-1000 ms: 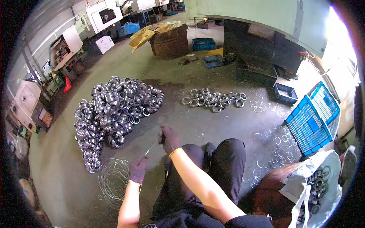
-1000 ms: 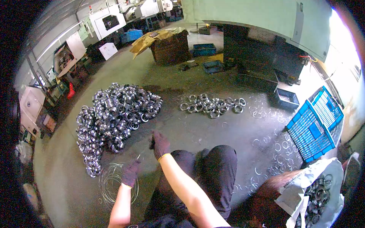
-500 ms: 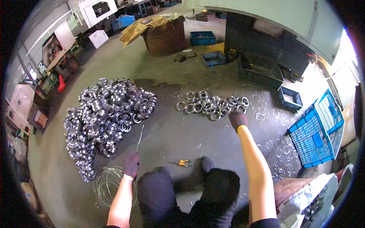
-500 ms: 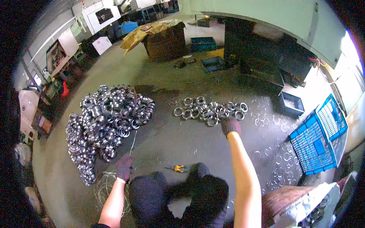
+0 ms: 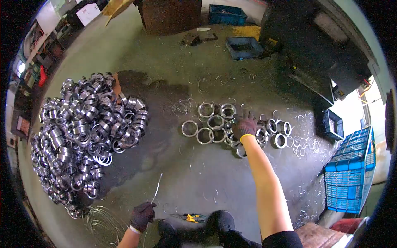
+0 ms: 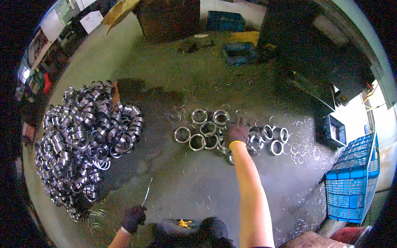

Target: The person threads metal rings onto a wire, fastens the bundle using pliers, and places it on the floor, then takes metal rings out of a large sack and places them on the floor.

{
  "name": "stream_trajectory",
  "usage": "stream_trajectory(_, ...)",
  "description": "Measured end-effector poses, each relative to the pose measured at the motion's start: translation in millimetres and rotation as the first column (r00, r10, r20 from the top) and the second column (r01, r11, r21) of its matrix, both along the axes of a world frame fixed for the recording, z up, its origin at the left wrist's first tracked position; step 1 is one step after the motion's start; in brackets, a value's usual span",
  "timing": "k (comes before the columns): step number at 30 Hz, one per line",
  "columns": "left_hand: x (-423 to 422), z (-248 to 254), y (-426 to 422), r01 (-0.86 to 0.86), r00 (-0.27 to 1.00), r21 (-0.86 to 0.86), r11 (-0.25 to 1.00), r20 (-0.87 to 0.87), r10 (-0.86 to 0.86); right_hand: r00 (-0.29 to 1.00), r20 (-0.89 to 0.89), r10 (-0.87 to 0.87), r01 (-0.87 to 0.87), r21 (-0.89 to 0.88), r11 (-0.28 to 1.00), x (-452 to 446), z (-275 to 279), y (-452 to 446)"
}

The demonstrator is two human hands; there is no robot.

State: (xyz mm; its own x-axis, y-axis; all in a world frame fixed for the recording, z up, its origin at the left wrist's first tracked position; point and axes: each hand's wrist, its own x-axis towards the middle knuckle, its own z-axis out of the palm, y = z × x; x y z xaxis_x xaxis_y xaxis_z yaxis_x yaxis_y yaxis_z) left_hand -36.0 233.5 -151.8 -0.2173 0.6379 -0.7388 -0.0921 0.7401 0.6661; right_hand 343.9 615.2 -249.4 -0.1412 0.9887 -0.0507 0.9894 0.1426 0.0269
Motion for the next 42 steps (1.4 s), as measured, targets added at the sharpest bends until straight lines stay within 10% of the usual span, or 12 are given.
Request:
stream_trajectory(14, 2.3, -17.9, 19.5, 0.221, 0.975, 0.114, 0.969, -0.011, -0.222, 0.978, 0.210, -0.018, 0.021, -0.012, 1.000, -19.2, -18.7, 55.9)
stream_trajectory(16, 2.7, -11.6, 22.1, 0.050, 0.990, 0.001, 0.999, 0.131, -0.049, 0.850, -0.465, -0.248, 0.288, 0.016, 0.957, 0.1, 7.6, 41.5)
stream_trajectory(19, 2.3, -14.7, 17.3, 0.111, 0.992, 0.096, 0.989, 0.046, -0.116, 0.878, -0.427, 0.217, -0.081, 0.314, 0.946, 116.2, -5.2, 25.2)
stream_trajectory(20, 0.9, -17.9, 15.1, 0.074, 0.993, 0.127, 0.989, 0.082, -0.085, 0.275, -0.931, -0.239, 0.166, -0.199, 0.966, 135.4, 32.7, 4.7)
stream_trajectory(23, 1.4, -15.2, 13.8, -0.001, 0.993, 0.099, 0.995, 0.118, -0.011, 0.960, 0.167, 0.227, -0.201, -0.157, 0.967, 243.2, 104.5, -60.4)
stream_trajectory(27, 2.8, -4.3, 23.7, -0.005, 0.994, 0.058, 0.998, 0.112, -0.001, 0.431, 0.870, 0.238, -0.269, -0.128, 0.955, 395.0, 42.7, -112.1)
stream_trajectory(28, 1.9, -8.2, 24.5, -0.008, 0.994, 0.058, 0.998, 0.111, 0.001, 0.620, 0.641, -0.453, 0.485, 0.141, 0.863, 291.0, 89.4, -79.3)
stream_trajectory(30, 2.8, -17.0, 20.4, 0.001, 0.993, -0.013, 1.000, 0.116, 0.000, 0.988, 0.077, -0.137, 0.096, 0.397, 0.913, 260.5, 45.1, -56.0)
stream_trajectory(31, 3.7, -16.7, 21.4, 0.001, 0.993, -0.014, 1.000, 0.119, 0.001, 0.775, -0.598, -0.205, 0.370, 0.165, 0.914, 202.5, 35.2, -33.6)
stream_trajectory(32, 3.5, -13.9, 22.7, 0.013, 0.993, 0.033, 0.999, 0.120, -0.017, 0.978, 0.137, -0.155, 0.140, 0.111, 0.984, 106.0, 84.3, -30.3)
stream_trajectory(40, -6.4, -23.7, 26.0, -0.001, 0.989, 0.066, 0.998, 0.150, -0.009, 0.908, 0.179, 0.378, -0.396, 0.079, 0.915, -102.8, -29.2, 45.8)
stream_trajectory(42, -6.7, -17.4, 27.9, 0.058, 0.986, 0.143, 0.988, 0.147, -0.079, 0.897, -0.425, -0.124, 0.167, 0.066, 0.984, -142.5, -22.5, 39.4)
